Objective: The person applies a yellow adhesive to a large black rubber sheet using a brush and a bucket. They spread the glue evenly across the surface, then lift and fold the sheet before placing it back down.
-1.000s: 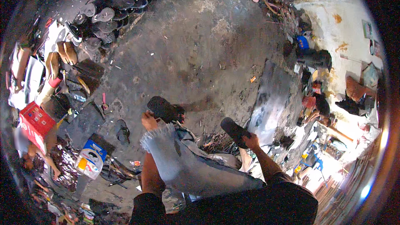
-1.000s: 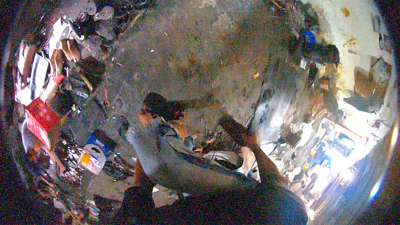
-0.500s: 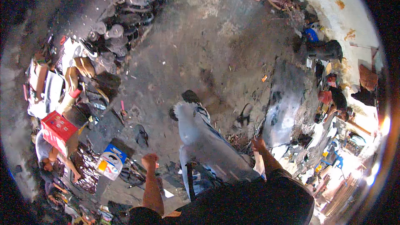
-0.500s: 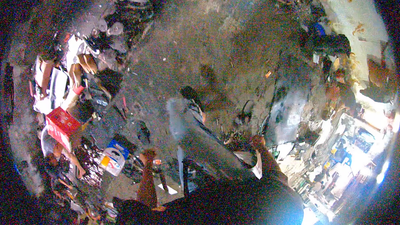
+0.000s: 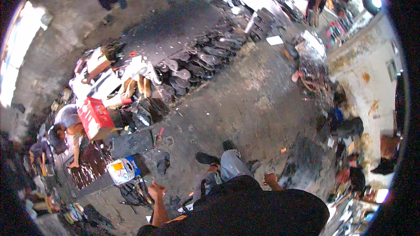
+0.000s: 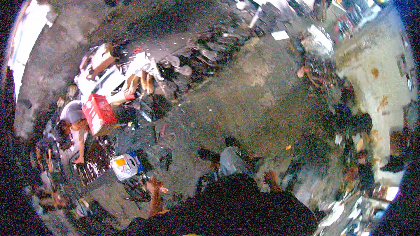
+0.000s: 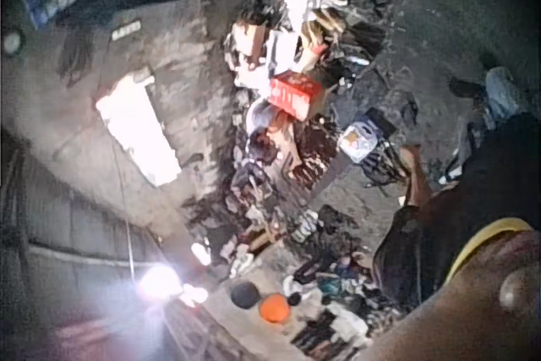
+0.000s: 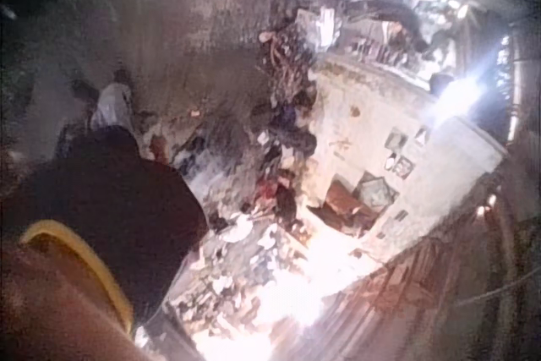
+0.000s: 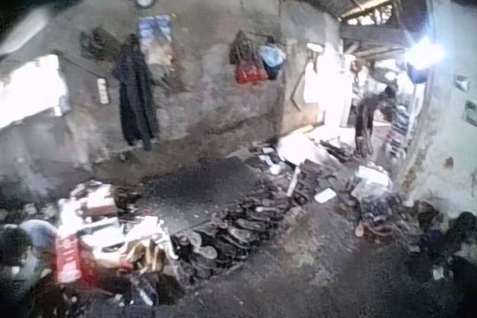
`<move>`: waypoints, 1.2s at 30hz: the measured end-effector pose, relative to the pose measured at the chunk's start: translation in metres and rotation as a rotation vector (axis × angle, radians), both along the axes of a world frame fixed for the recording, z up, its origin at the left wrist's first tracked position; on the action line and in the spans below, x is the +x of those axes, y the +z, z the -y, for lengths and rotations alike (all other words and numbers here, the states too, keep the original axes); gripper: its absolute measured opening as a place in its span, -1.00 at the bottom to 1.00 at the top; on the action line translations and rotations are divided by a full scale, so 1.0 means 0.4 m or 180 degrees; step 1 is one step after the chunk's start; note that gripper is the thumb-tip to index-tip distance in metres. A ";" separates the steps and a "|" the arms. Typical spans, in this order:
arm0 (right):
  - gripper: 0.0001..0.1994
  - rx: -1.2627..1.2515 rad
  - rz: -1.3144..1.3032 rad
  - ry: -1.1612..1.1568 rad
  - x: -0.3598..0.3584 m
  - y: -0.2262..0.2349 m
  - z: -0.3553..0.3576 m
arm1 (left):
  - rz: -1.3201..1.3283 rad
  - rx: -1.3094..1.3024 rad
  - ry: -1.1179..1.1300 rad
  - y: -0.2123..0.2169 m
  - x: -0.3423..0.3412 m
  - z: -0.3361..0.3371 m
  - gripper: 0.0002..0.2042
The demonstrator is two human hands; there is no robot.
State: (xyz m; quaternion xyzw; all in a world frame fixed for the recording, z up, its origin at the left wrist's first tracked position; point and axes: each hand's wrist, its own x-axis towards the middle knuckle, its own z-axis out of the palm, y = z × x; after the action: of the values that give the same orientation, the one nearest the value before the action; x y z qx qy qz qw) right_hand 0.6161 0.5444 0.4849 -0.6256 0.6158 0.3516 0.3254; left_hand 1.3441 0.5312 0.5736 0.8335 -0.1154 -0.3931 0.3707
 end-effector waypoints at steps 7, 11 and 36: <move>-0.74 -0.0647 0.1207 -0.3065 -0.132 -0.048 0.293 | -0.2685 -0.0684 0.1976 -0.074 -0.049 -0.263 -0.52; -0.73 -0.0583 0.0836 -0.1733 -0.084 0.089 0.460 | -0.2375 -0.0506 0.1448 -0.013 -0.270 -0.434 -0.65; -0.84 0.1685 0.2970 0.0600 1.211 0.123 1.429 | -0.1325 0.2699 0.4445 0.081 -1.363 -0.272 -0.65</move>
State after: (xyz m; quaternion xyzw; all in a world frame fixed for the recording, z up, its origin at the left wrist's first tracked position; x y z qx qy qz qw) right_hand 1.1004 -0.0273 0.5340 -0.6644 0.2377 0.2073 0.6775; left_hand 0.7987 0.6398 0.6058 0.6926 0.6546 -0.2293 0.1979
